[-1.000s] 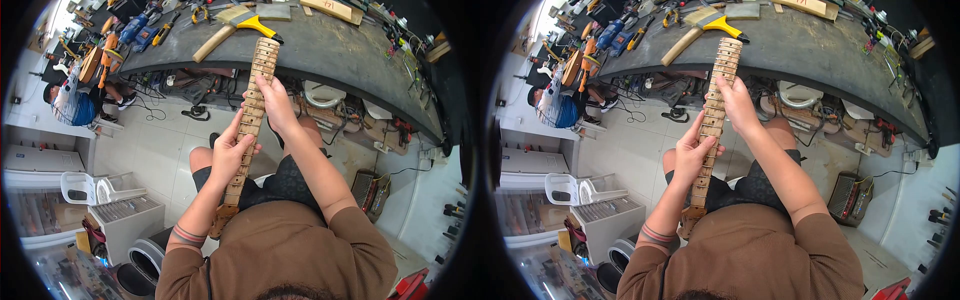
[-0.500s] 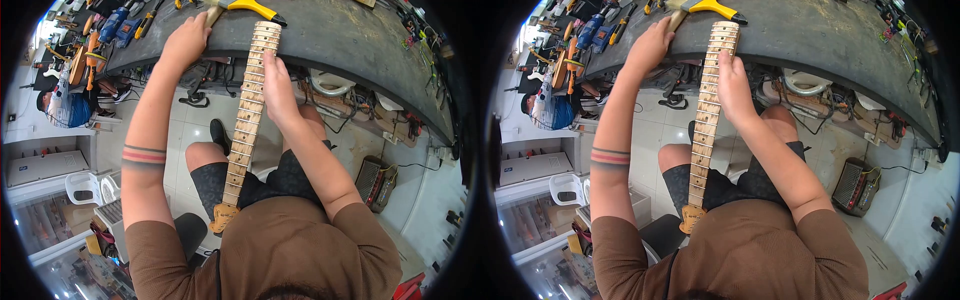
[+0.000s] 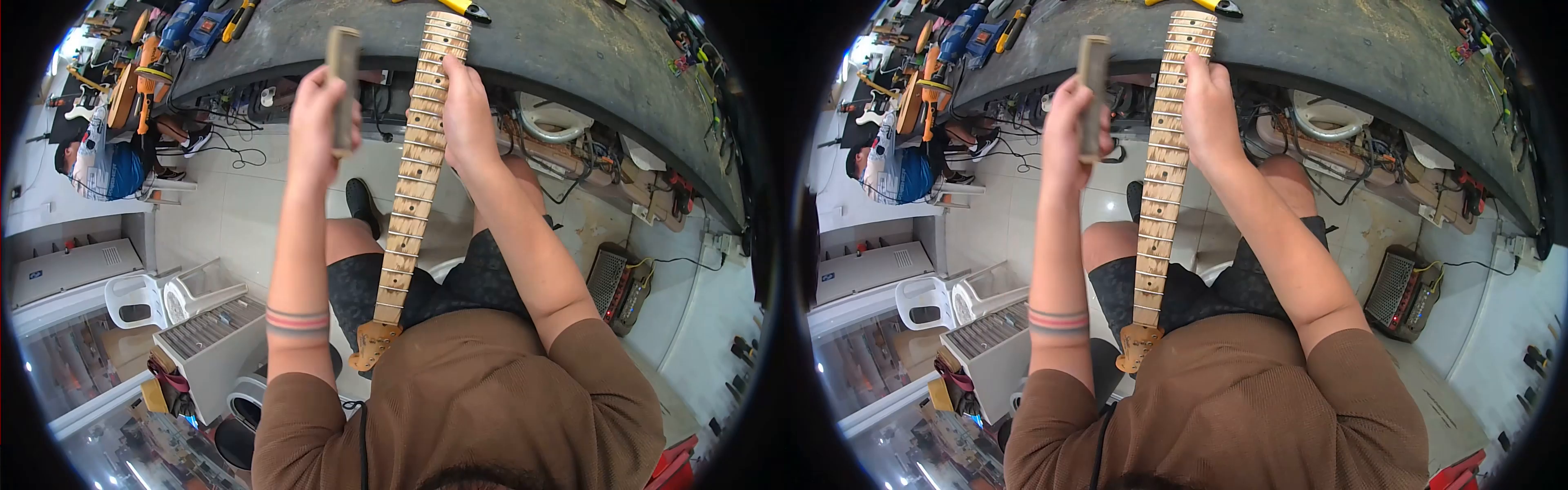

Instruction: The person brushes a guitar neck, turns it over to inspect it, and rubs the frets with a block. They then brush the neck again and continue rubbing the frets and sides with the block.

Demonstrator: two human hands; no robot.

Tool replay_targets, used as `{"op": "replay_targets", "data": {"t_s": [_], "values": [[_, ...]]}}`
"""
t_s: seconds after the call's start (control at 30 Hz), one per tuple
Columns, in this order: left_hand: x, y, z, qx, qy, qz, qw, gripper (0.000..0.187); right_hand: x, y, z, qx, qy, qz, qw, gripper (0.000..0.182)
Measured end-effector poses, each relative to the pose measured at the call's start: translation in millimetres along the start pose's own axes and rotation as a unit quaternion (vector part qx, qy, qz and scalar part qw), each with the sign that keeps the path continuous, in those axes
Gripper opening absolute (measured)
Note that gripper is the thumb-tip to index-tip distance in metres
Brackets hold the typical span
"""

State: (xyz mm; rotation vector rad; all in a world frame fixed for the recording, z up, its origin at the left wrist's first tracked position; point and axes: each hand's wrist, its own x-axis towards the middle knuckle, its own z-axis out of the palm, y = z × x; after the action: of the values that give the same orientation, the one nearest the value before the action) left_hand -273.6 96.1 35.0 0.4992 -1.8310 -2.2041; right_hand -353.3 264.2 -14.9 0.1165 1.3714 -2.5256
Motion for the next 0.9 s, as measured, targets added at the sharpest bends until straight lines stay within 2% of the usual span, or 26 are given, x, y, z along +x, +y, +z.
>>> {"op": "replay_targets", "data": {"t_s": [0.1,0.17,0.23,0.3,0.4,0.5,0.6,0.7,0.73,0.83,0.9], "values": [[-38,-26,23,0.106,-0.008,0.072,0.992,0.048,9,2,-9,-0.016,-0.011,0.010,1.000,0.064],[-47,-29,27,0.136,-0.008,0.054,0.989,0.055,11,4,-12,-0.011,-0.021,0.015,1.000,0.067],[-47,-30,39,0.225,0.003,0.131,0.966,0.060,10,9,-5,-0.146,0.042,-0.087,0.985,0.071],[-47,-23,47,0.249,0.000,0.109,0.962,0.063,7,6,-5,-0.174,0.053,-0.079,0.980,0.073],[-43,-15,58,0.352,0.005,0.101,0.930,0.066,7,5,-8,-0.186,0.033,-0.092,0.978,0.066],[-43,-16,63,0.379,0.011,0.143,0.914,0.066,4,4,-7,-0.193,0.040,-0.093,0.976,0.069],[-55,-30,54,0.368,0.010,0.175,0.913,0.066,-2,-1,-5,-0.218,0.057,-0.134,0.965,0.071],[-71,-34,54,0.384,0.021,0.196,0.902,0.066,-6,-8,-3,-0.221,0.059,-0.111,0.967,0.070],[-58,-39,51,0.391,0.013,0.250,0.886,0.065,-4,-3,-5,-0.215,0.056,-0.127,0.967,0.070],[-16,-15,75,0.445,0.021,0.241,0.862,0.066,4,7,-10,-0.200,0.043,-0.132,0.970,0.069],[-5,-17,79,0.399,0.005,0.256,0.881,0.065,-3,-1,-9,-0.198,0.040,-0.120,0.972,0.069]]}}
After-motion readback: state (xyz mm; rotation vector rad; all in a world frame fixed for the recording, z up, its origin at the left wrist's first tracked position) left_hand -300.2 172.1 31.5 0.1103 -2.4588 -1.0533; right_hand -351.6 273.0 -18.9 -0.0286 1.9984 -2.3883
